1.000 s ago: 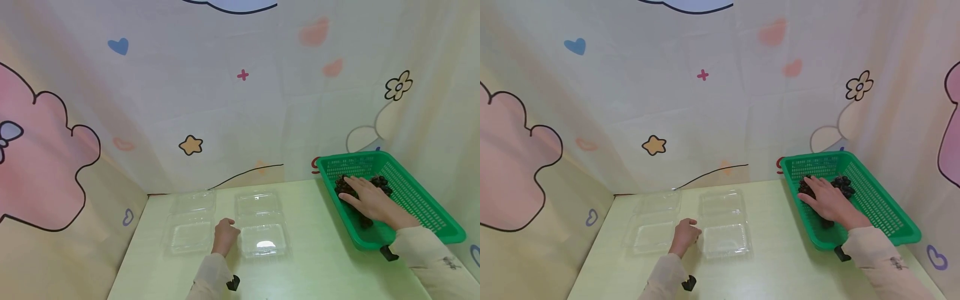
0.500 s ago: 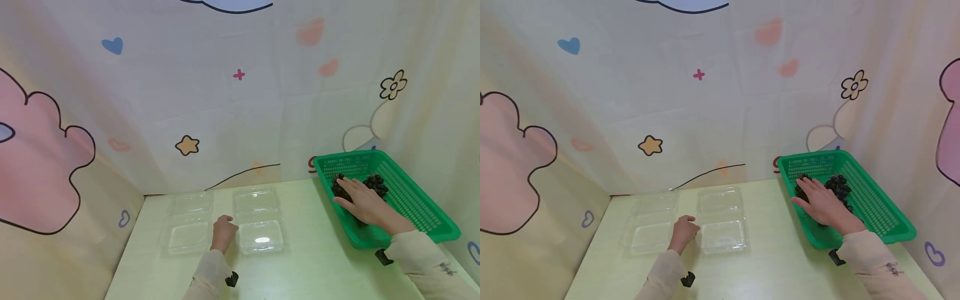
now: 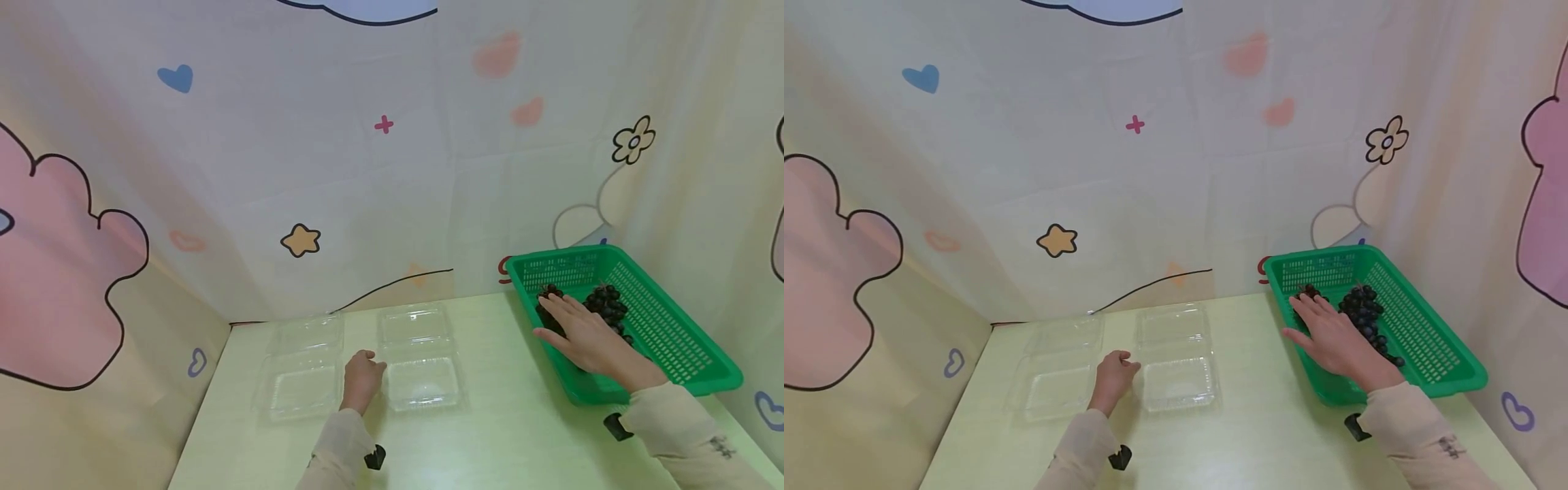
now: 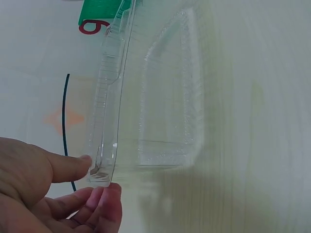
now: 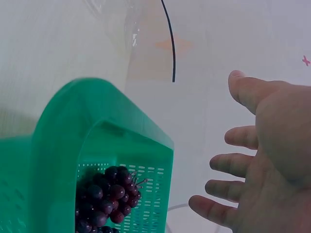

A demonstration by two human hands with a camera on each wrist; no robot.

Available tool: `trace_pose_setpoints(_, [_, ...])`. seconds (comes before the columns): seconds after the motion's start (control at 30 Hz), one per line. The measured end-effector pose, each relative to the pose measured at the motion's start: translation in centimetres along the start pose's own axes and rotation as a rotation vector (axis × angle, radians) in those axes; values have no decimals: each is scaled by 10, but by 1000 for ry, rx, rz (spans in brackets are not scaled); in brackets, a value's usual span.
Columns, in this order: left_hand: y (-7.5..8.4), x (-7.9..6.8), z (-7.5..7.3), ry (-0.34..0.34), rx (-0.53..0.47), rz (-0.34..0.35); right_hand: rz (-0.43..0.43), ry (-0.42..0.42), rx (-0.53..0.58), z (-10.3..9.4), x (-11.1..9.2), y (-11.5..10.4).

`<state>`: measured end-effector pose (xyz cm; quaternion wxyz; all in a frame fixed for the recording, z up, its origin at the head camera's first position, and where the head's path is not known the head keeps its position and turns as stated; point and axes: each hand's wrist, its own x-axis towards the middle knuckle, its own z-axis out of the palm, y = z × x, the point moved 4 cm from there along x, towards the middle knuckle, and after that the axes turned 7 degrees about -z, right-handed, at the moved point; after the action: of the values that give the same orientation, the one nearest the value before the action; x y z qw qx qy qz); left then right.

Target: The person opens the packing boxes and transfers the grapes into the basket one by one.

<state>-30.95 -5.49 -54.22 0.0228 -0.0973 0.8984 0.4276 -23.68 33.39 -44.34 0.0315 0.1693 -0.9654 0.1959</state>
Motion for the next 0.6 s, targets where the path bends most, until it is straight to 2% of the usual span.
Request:
trace_pose_setpoints(0.3, [4,-5,-9,46,19,64,-11,0,-9,-1,2,-9])
trace_pose_setpoints(0.5, [11,-14,-25,49,57,116,-18,11,1,-1,3,-14])
trace_pose_setpoints(0.6, [14,-17,-33,60,88,163,-22,11,-5,-1,4,-16])
